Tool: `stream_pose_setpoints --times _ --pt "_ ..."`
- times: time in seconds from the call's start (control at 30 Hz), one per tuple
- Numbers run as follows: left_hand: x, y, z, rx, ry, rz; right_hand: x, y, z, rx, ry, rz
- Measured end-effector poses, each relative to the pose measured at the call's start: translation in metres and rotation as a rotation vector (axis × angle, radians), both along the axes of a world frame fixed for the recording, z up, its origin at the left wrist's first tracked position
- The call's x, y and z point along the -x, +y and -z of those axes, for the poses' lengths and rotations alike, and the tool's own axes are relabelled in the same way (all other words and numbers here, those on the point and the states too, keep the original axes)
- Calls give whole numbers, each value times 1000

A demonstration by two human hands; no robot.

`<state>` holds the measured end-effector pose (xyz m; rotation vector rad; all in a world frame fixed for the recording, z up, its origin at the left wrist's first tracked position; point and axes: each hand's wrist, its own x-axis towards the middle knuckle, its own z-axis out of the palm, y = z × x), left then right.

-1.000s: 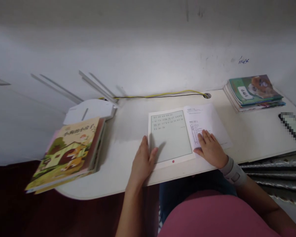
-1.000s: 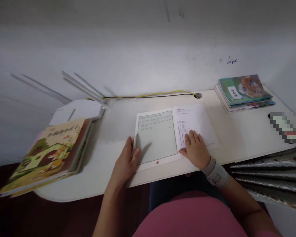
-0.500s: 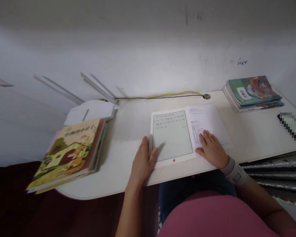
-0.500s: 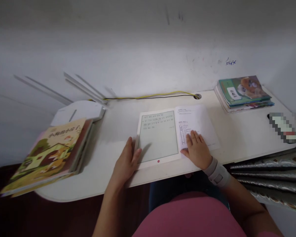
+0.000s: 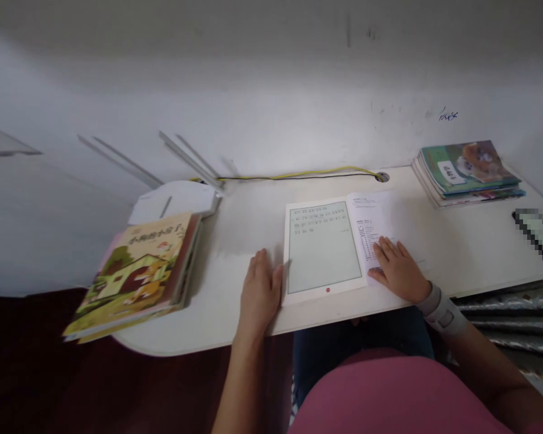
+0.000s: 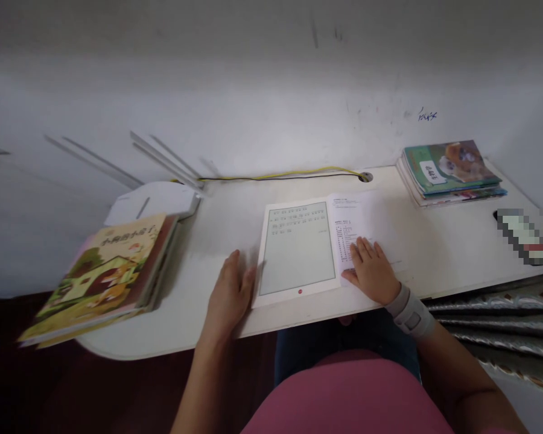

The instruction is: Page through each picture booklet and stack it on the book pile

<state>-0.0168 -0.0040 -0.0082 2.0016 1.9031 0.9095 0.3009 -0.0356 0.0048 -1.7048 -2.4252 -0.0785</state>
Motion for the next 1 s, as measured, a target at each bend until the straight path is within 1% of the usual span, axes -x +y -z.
stream_pose_setpoints --times 0.07,0.1,0.17,0.2,0.23,0.3,0.37,0.43,0.5,0.57,0.63,0.67,0.73,0.8,0.87,0.9,0.93,1.0 --pt "0 -3 -6 -49 73 -121 0 1 -6 5 33 -1" --pt "1 -5 -10 -44 121 -199 2 1 -9 0 55 -6" --pt "3 -9 -19 25 212 -331 9 -1 -15 -23 104 -53" --pt "5 -10 -23 79 241 -361 14 -3 -17 -34 125 -98" --pt "7 -11 -26 133 252 -362 19 -6 -18 -42 139 -146" --pt "12 -12 -31 214 216 -309 29 -11 -17 -43 140 -215" --pt "16 -9 -33 251 71 -249 35 -14 -16 -30 129 -231" --pt "15 -5 -38 245 -221 -186 37 -14 -15 -15 146 -228" --pt "6 0 -49 240 -601 -83 33 -10 -16 18 224 -239" --pt "-12 5 -67 243 -931 45 26 -6 -19 66 373 -237" --pt "-37 11 -90 250 -1121 180 17 0 -25 145 593 -211" --pt "-52 14 -101 235 -1180 247 13 4 -29 203 724 -190" --pt "-82 19 -122 213 -1233 379 3 11 -39 342 1001 -139" --pt "-108 23 -135 228 -1274 495 -7 18 -50 461 1263 -62" --pt "-123 25 -140 246 -1294 563 -19 23 -60 535 1459 41" --pt "-125 26 -140 241 -1293 569 -25 24 -64 557 1521 93" --pt "-124 25 -139 230 -1284 557 -32 24 -66 568 1559 139" --pt "-114 24 -134 204 -1265 495 -47 23 -66 558 1583 200"
